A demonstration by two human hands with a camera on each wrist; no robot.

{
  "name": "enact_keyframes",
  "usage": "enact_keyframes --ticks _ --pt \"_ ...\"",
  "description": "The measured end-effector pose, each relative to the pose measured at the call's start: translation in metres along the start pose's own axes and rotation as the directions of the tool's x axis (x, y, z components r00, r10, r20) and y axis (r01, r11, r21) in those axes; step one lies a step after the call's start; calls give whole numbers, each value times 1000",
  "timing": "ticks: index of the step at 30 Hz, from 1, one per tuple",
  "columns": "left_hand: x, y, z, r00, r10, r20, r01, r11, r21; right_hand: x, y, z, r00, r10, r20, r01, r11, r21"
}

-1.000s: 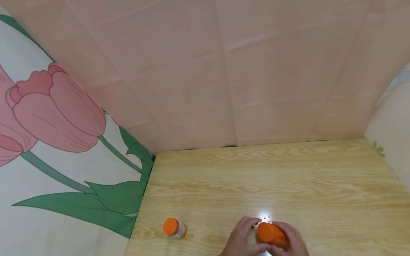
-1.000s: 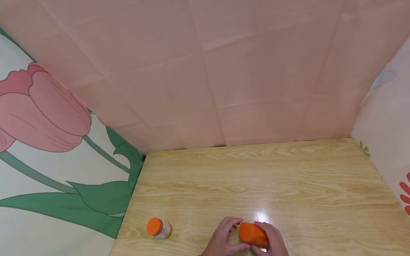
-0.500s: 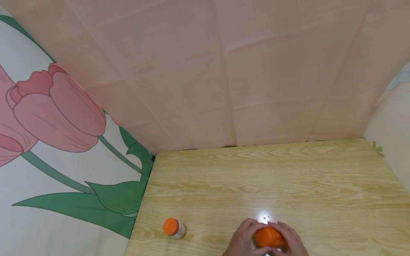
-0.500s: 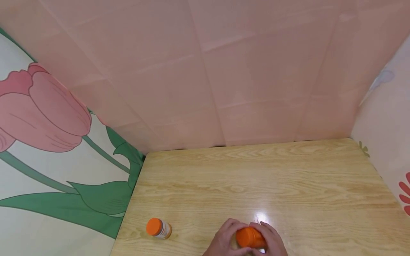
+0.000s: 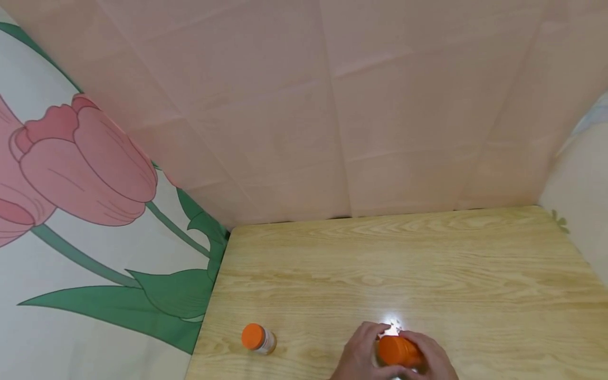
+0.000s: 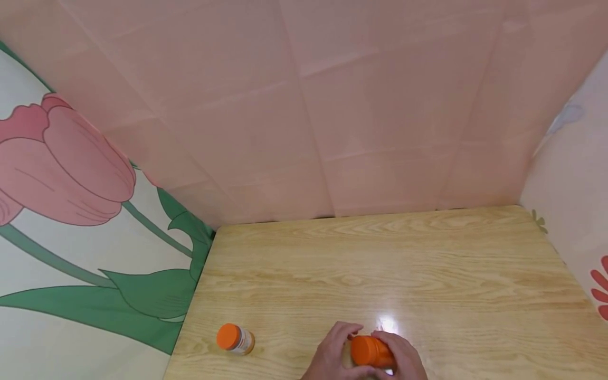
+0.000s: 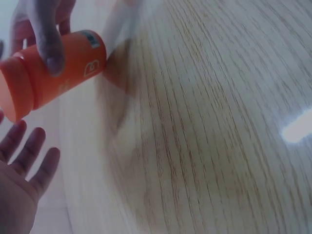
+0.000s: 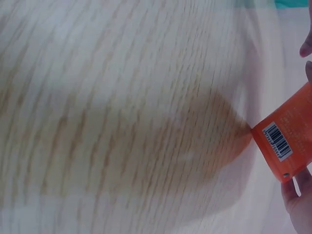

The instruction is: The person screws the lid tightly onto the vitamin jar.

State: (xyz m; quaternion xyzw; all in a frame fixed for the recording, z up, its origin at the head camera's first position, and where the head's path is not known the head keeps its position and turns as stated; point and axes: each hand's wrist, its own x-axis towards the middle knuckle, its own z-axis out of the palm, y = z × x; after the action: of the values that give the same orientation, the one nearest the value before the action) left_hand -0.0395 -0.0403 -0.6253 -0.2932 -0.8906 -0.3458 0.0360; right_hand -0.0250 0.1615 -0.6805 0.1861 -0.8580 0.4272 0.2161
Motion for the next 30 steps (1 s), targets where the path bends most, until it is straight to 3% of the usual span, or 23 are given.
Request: enact_keyframes --ticks 3,6,11,16,22,26,28,30 --pt "-1 2 -1 996 -89 10 90 996 -25 0 -2 1 1000 15 -15 -15 1000 -24" --pt "-1 2 -1 994 -106 8 106 994 -4 -1 -7 1 998 63 -5 -64 996 -58" --pt "-2 -1 -1 998 -55 -6 55 998 19 -2 -11 1 996 90 18 -88 992 -88" --pt "-2 -4 -1 999 38 -8 -38 999 36 -2 -8 0 997 67 37 -65 996 -58" --pt "-1 -5 -6 992 125 17 -125 990 57 0 -9 -2 978 164 128 -171 984 46" --pt "0 -5 -6 984 180 13 -181 980 88 1 -11 -3 972 186 143 -197 978 66" --pt "0 -5 -5 984 176 5 -176 979 103 0 -9 -2 980 158 123 -168 983 77" --pt "-1 -4 -3 991 135 -1 -134 985 105 0 -8 -1 987 129 99 -136 989 61"
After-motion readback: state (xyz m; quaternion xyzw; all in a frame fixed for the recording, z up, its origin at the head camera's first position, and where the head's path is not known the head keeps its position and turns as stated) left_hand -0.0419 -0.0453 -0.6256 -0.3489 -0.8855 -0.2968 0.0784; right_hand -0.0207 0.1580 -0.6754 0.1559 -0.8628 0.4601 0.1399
